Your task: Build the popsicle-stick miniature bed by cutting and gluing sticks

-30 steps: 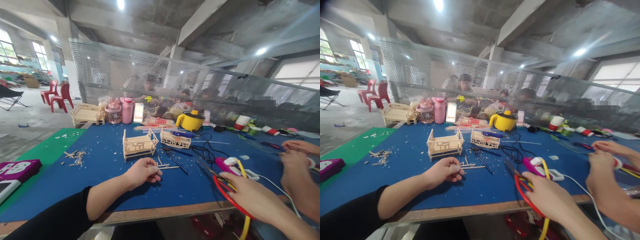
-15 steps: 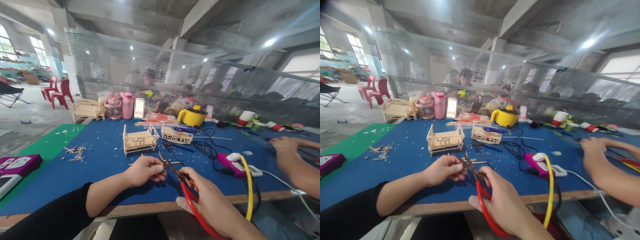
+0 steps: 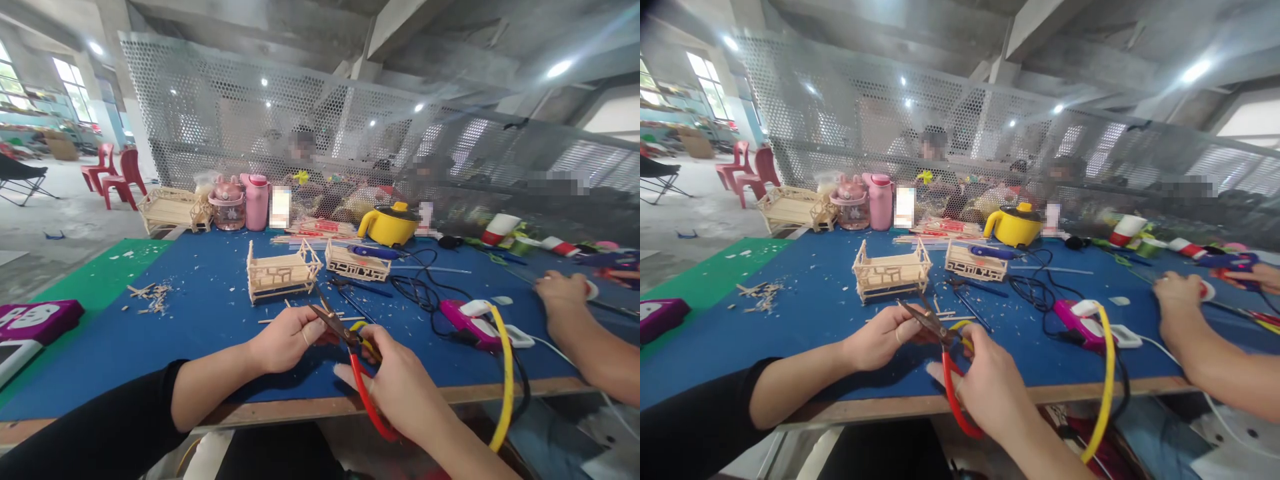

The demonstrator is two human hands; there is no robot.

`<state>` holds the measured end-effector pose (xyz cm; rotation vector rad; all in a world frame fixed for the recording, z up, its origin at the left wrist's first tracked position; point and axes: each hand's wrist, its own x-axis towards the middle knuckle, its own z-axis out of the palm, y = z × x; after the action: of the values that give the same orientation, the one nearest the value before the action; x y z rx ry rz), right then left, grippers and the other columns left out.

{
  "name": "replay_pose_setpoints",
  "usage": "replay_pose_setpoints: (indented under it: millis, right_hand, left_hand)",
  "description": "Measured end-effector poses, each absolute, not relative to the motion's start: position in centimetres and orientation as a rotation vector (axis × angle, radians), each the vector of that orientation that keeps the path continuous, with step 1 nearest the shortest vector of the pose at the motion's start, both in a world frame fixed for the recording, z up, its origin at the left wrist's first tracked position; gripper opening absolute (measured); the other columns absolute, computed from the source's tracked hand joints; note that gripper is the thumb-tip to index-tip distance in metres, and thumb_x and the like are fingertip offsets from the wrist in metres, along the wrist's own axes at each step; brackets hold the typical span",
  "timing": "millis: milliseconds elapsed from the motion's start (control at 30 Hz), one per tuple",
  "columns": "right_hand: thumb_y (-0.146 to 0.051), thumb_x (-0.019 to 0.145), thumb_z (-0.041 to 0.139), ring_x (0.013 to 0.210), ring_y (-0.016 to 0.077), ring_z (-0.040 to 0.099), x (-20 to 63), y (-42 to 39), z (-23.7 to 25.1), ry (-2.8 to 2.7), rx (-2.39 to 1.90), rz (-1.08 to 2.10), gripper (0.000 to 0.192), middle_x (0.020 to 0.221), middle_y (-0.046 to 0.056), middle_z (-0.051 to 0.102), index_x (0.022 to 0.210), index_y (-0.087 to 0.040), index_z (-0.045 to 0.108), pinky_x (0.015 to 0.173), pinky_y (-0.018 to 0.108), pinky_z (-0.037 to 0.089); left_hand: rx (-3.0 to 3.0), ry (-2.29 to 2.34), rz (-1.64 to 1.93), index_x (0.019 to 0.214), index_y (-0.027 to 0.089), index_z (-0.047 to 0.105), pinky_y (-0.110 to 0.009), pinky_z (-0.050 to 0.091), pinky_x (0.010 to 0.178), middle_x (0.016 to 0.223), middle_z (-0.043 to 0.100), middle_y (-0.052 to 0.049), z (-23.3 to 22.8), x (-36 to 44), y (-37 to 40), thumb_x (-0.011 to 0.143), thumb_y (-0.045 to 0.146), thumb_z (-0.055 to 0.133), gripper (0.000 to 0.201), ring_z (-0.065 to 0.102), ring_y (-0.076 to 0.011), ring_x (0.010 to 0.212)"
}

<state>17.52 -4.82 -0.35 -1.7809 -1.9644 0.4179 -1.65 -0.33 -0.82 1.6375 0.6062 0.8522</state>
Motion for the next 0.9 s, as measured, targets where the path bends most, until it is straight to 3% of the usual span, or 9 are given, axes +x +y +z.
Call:
replay_pose_setpoints:
  millis: [167,300,600,733,900]
  right_hand:
    - [-0.043,0.083,0.049,0.102,0.0260,0.059,17.7,-5.0,-1.3,-2.131,-1.612,0.266,0.038,0.109,0.012,0.062,0.112,-0.020,0.051,0.087,0.042,0.047]
    - [-0.039,0.081,0.052,0.111,0.0272,0.054,17.5,-5.2,-1.4,-2.155,-1.540,0.194,0.041,0.116,0.014,0.059,0.116,-0.018,0.049,0.092,0.043,0.045]
    - [-0.014,0.073,0.046,0.081,0.0196,0.061,17.5,-4.3,-0.9,-2.210,-1.579,0.227,0.019,0.087,0.005,0.065,0.088,-0.021,0.054,0.071,0.031,0.046]
    - [-0.014,0.074,0.042,0.068,0.0182,0.060,18.1,-4.0,-0.9,-2.243,-1.642,0.251,0.015,0.076,0.003,0.064,0.080,-0.021,0.054,0.062,0.028,0.042]
    - [-0.018,0.076,0.042,0.067,0.0186,0.060,18.1,-3.8,-1.3,-2.199,-1.665,0.151,0.010,0.074,0.003,0.064,0.077,-0.021,0.052,0.059,0.027,0.040]
  left_hand:
    - [1.862,0.681,0.892,0.086,0.015,0.064,-0.025,0.047,0.073,0.082,0.063,-0.005,-0.8,-1.6,-0.3,0.091,0.031,0.034,0.034,0.060,-0.0161,0.076]
    - [1.983,0.701,0.895,0.078,0.015,0.061,-0.023,0.046,0.070,0.077,0.059,-0.004,-0.9,-1.6,-0.3,0.090,0.023,0.034,0.031,0.057,-0.0141,0.072]
    - [2.039,0.775,0.905,0.077,0.014,0.059,-0.023,0.045,0.070,0.073,0.059,-0.002,-1.2,-1.5,-0.8,0.089,0.017,0.034,0.028,0.057,-0.0125,0.069]
    - [1.867,0.862,0.948,0.072,0.015,0.056,-0.025,0.047,0.069,0.069,0.060,-0.003,-1.6,-1.0,-0.9,0.091,0.026,0.033,0.031,0.058,-0.0128,0.065]
    - [1.464,0.753,0.967,0.082,0.014,0.054,-0.028,0.050,0.068,0.074,0.061,-0.004,-2.7,-0.2,-0.4,0.087,0.047,0.041,0.035,0.059,-0.0124,0.063]
